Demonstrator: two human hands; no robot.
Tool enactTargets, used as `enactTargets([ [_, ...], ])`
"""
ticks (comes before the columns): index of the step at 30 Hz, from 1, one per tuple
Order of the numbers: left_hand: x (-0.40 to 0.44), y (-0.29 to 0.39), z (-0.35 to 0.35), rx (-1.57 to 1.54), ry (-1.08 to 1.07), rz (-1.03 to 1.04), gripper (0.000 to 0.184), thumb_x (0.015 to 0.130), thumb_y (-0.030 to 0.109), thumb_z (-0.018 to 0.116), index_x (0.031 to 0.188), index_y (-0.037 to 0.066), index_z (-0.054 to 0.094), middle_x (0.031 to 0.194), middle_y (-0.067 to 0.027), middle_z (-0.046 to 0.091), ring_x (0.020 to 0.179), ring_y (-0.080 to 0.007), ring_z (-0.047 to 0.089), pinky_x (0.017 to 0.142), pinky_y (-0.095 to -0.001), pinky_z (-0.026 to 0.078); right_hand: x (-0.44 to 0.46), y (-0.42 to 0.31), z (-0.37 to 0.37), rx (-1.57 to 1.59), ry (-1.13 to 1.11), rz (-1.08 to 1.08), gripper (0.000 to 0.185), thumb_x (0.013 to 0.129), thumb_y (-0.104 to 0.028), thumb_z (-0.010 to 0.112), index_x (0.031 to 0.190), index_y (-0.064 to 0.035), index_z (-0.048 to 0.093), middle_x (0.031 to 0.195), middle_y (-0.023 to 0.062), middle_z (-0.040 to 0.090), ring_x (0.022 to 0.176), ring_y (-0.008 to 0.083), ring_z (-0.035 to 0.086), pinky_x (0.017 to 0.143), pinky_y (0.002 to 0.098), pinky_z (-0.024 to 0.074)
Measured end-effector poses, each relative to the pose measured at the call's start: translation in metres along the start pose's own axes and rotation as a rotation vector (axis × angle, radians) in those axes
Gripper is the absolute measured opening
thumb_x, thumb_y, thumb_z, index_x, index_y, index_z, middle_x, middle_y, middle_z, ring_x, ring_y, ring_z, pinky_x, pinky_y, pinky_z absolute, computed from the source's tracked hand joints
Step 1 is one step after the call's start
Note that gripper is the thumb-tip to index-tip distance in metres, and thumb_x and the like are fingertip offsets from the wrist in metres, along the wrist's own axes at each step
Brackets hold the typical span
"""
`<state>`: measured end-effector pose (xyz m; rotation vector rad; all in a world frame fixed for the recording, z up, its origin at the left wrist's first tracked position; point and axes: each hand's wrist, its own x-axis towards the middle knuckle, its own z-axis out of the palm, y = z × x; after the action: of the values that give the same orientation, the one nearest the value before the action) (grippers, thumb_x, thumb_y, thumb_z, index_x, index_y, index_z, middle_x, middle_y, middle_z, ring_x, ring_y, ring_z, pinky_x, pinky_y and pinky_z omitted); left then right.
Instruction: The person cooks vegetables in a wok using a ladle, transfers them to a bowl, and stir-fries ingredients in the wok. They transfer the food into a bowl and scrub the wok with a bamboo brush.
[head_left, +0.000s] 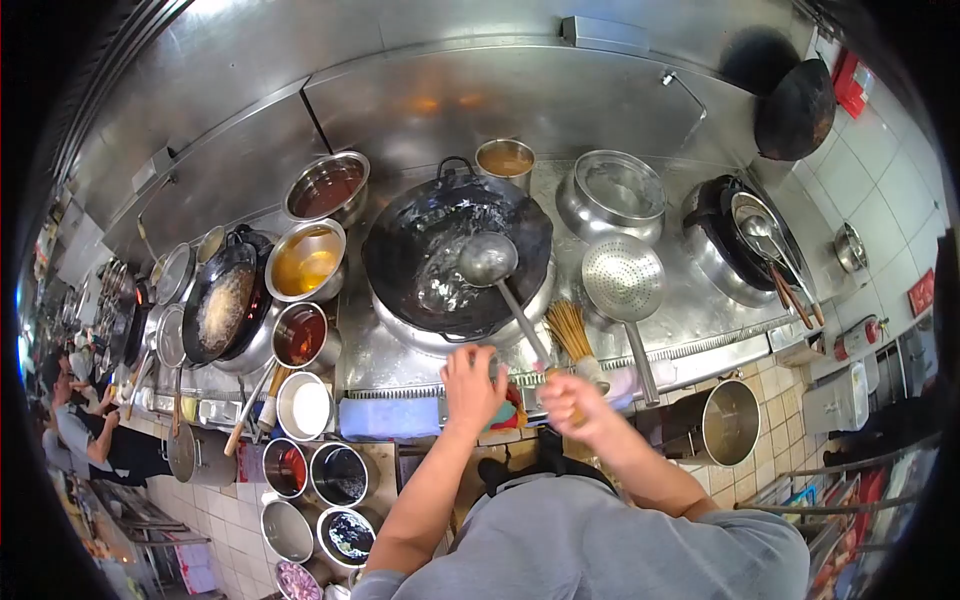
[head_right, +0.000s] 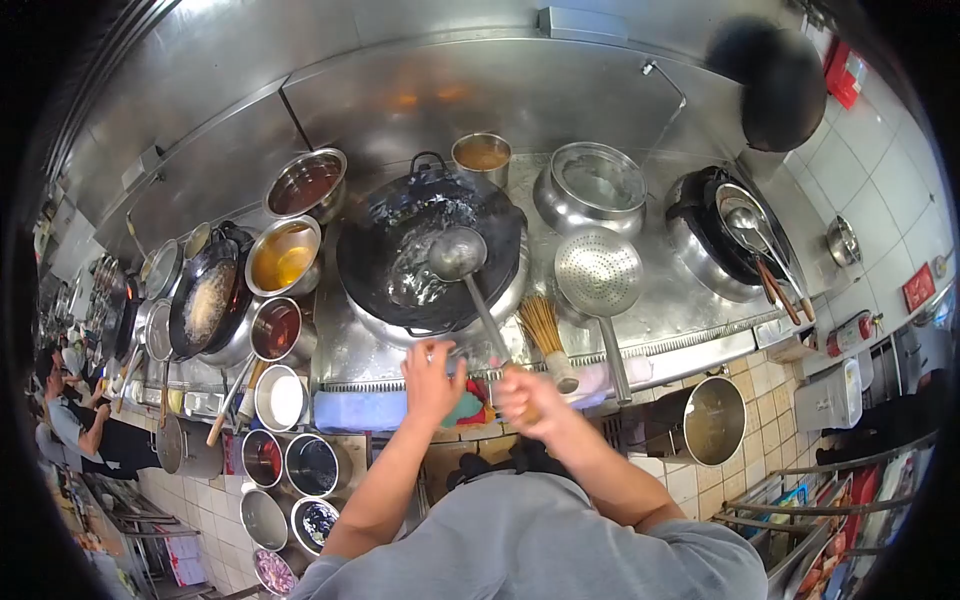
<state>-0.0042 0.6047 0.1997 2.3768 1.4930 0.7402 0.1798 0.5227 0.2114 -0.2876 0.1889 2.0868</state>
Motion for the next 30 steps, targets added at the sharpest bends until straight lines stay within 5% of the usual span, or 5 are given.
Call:
enactTargets([
  [15, 0.043, -0.039, 0.014, -0.022, 0.098, 0.068, 0.010, 0.079, 0.020, 0.062, 0.081, 0.012, 0.067, 0.075, -0.0062, 0.060, 0.078, -0.0281, 0.056, 0.068, -0.0441, 0.043, 0.009, -0.143, 0.062, -1.050, 0.398, -0.526, 0.025, 0.086, -0.012, 0.056, 0.108, -0.0038, 0.046, 0.065, 0.0017, 0.048, 0.046, 0.0091, 0.046, 0.038, 0.0251, 0.0383],
  [20, 0.043, -0.040, 0.014, -0.031, 0.052, 0.043, 0.012, 0.081, 0.021, 0.061, 0.083, 0.011, 0.067, 0.078, -0.0065, 0.060, 0.081, -0.0286, 0.055, 0.070, -0.0432, 0.042, 0.030, -0.233, 0.026, -1.983, 1.375, -0.978, 0.031, 0.080, -0.005, 0.050, 0.109, -0.0003, 0.043, 0.064, 0.0057, 0.050, 0.048, 0.0168, 0.049, 0.042, 0.0312, 0.0434],
  [23, 0.043, -0.041, 0.015, -0.036, 0.042, 0.024, 0.013, 0.081, 0.021, 0.060, 0.084, 0.010, 0.067, 0.079, -0.0070, 0.061, 0.082, -0.0289, 0.055, 0.071, -0.0428, 0.043, 0.039, -0.309, 0.011, -1.687, 1.184, -0.859, 0.017, 0.078, -0.001, 0.047, 0.094, 0.0025, 0.048, 0.063, 0.0071, 0.050, 0.048, 0.0189, 0.049, 0.045, 0.0332, 0.0466],
  [27, 0.043, -0.040, 0.015, -0.046, 0.053, 0.020, 0.012, 0.081, 0.020, 0.061, 0.085, 0.010, 0.067, 0.078, -0.0076, 0.061, 0.081, -0.0293, 0.055, 0.071, -0.0427, 0.043, -0.001, -0.349, 0.057, 0.128, 0.081, -0.581, 0.014, 0.077, 0.002, 0.044, 0.064, -0.0036, 0.042, 0.060, 0.0068, 0.046, 0.048, 0.0169, 0.047, 0.045, 0.0283, 0.0470],
  [30, 0.044, -0.041, 0.015, -0.077, 0.081, 0.033, 0.012, 0.081, 0.018, 0.061, 0.085, 0.009, 0.067, 0.076, -0.0086, 0.060, 0.079, -0.0304, 0.054, 0.070, -0.0420, 0.044, -0.016, -0.305, 0.094, 0.175, -0.029, -0.620, 0.012, 0.079, 0.003, 0.043, 0.067, -0.0017, 0.043, 0.061, 0.0060, 0.045, 0.052, 0.0139, 0.048, 0.047, 0.0227, 0.0458],
])
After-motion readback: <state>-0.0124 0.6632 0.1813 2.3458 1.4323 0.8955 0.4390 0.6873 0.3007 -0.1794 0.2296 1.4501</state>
